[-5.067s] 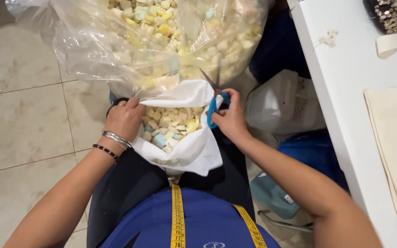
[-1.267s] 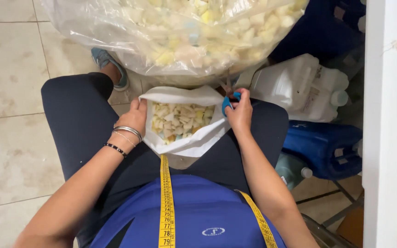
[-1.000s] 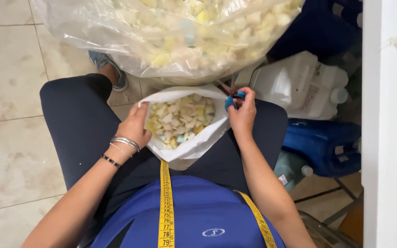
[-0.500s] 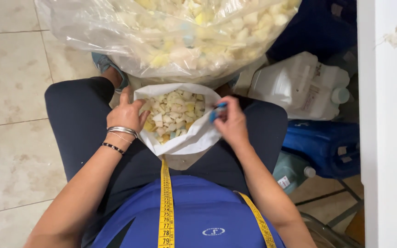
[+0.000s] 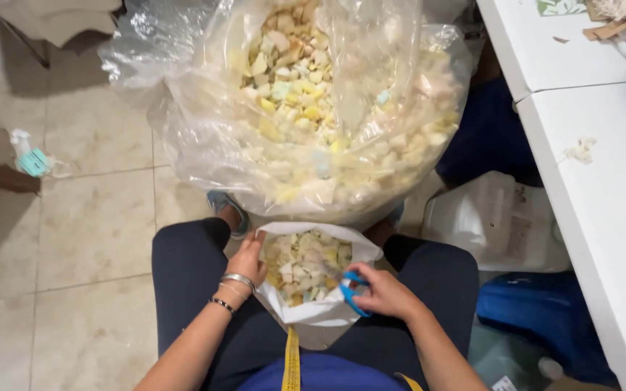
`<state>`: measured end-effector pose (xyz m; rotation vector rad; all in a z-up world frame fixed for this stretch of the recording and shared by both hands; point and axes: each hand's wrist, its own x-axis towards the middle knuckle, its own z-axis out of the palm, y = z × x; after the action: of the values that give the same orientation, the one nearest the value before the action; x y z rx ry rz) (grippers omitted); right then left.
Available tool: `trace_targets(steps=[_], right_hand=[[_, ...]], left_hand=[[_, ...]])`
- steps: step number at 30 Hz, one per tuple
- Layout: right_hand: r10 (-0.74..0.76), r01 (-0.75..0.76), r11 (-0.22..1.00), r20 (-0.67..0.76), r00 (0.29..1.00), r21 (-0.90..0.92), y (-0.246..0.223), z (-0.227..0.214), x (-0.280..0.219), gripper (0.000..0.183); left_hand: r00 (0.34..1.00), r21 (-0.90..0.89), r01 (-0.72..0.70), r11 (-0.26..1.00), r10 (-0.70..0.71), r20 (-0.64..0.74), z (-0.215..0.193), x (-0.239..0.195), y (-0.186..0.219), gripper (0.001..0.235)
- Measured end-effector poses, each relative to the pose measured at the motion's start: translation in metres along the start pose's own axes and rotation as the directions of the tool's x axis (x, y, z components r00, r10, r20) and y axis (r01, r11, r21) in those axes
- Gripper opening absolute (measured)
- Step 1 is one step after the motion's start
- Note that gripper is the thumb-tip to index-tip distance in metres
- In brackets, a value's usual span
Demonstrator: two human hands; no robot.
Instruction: The person sits cross-legged on a chair and uses blue scissors to cut small, multicolored foam pieces from a large plastic bag into a white cloth bag resting on their lap. They repeatedly pick up foam chunks, cut them into smaller bits, and drop them into the bag.
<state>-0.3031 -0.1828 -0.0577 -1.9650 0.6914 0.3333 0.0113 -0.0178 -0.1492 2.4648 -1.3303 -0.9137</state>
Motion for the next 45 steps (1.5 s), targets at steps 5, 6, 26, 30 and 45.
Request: trace_targets(steps=[5,6,26,30,45], right_hand=[[-0.013,0.458,0.552,-0.541,0.841,0.697,0.029,-0.007,0.017,0.063],[-0.007,0.465,0.537,-0.548,0.837,0.704,0.031,-0.008,0.021,0.063],[0.024,0.615,0.354,-0.664,0.747,0.705,0.037,-0.049,0.044,0.056],[-0.063,0.608,0.443,-0.654,0.754,0.659,0.017,-0.058,0.030,0.067],[-0.194,0.222,0.939,-0.129,0.973,0.264,-0.078,0.020,-0.062,0.050]], left_hand=[[0.824,-0.040,-0.420,0.906,0.362,-0.436,-0.070,-0.020,0.068,0.022],[0.825,-0.025,-0.422,0.906,0.373,-0.425,-0.101,-0.012,0.089,0.022],[0.764,0.839,-0.067,0.539,0.569,-0.304,-0.180,0.395,0.072,0.008],[0.718,0.688,-0.267,0.675,0.616,-0.325,-0.239,0.290,0.151,0.020],[0.968,-0.967,0.246,0.064,0.029,0.248,-0.043,-0.083,0.106,0.030]])
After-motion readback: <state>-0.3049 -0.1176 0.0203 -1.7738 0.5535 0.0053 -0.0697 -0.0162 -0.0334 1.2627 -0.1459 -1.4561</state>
